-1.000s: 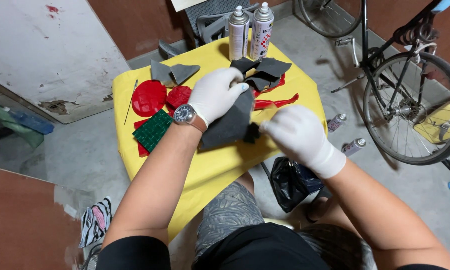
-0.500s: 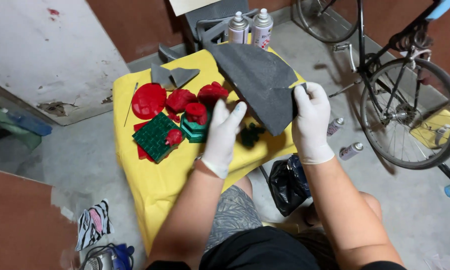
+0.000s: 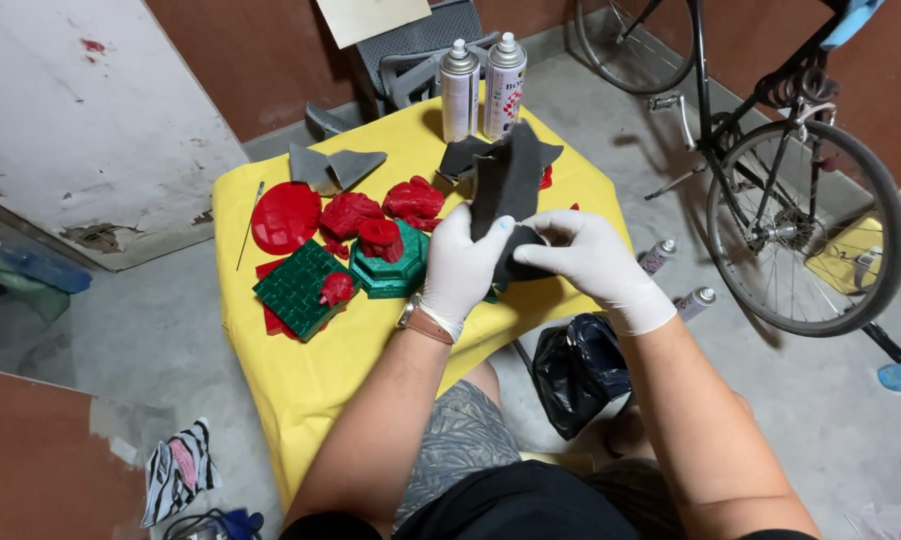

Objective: Sanding and inspecting various 3D printed plastic parts on a small table

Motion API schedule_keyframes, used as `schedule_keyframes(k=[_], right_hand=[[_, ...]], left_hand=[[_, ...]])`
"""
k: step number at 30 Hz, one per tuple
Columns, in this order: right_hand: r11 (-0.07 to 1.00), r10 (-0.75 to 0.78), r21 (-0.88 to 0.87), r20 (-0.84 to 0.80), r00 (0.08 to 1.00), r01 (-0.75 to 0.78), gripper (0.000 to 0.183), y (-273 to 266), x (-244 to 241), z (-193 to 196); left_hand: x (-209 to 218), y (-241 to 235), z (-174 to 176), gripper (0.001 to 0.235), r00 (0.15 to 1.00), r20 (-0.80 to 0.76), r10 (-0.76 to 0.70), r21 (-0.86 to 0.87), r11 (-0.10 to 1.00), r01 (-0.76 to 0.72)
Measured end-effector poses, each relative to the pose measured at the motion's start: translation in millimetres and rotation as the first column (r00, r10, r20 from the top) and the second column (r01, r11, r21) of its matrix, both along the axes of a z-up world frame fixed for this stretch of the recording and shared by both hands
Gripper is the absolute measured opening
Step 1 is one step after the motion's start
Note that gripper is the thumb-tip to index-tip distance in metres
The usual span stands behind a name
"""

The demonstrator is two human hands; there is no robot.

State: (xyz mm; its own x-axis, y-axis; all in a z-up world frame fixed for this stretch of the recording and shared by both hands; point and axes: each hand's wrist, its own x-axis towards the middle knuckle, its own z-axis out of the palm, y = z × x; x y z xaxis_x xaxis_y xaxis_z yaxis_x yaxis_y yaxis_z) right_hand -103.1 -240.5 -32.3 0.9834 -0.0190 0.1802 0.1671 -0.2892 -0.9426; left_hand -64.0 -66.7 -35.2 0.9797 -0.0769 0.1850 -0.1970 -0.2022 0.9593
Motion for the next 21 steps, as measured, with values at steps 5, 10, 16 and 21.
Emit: schedule_keyframes(k=[5, 10, 16, 21], right_hand=[[0.92, 0.02, -0.393, 0.024, 1.0, -0.009, 0.02, 7, 20, 1], [0.907, 0.005, -0.418, 0.144, 0.99, 0.057, 0.011, -4, 54, -38], [0.877, 0.097, -0.45, 0.505, 0.858, 0.166, 0.017, 1, 43, -25], [0.655, 0.529, -0.608, 0.793, 0.301, 0.449, 0.012, 0, 40, -23]], left_hand=[[1, 5, 20, 0.028, 0.988, 0.107, -0.114, 0.125, 0.987, 0.1], [13, 4, 41, 0.031, 0.996, 0.066, -0.06, 0.223, 0.974, 0.044], [59, -2, -9, 0.025, 0.984, -0.171, 0.048, -0.06, 0.996, -0.059], [76, 9, -11, 0.026, 0.961, -0.275, 0.026, -0.43, 0.891, -0.147]])
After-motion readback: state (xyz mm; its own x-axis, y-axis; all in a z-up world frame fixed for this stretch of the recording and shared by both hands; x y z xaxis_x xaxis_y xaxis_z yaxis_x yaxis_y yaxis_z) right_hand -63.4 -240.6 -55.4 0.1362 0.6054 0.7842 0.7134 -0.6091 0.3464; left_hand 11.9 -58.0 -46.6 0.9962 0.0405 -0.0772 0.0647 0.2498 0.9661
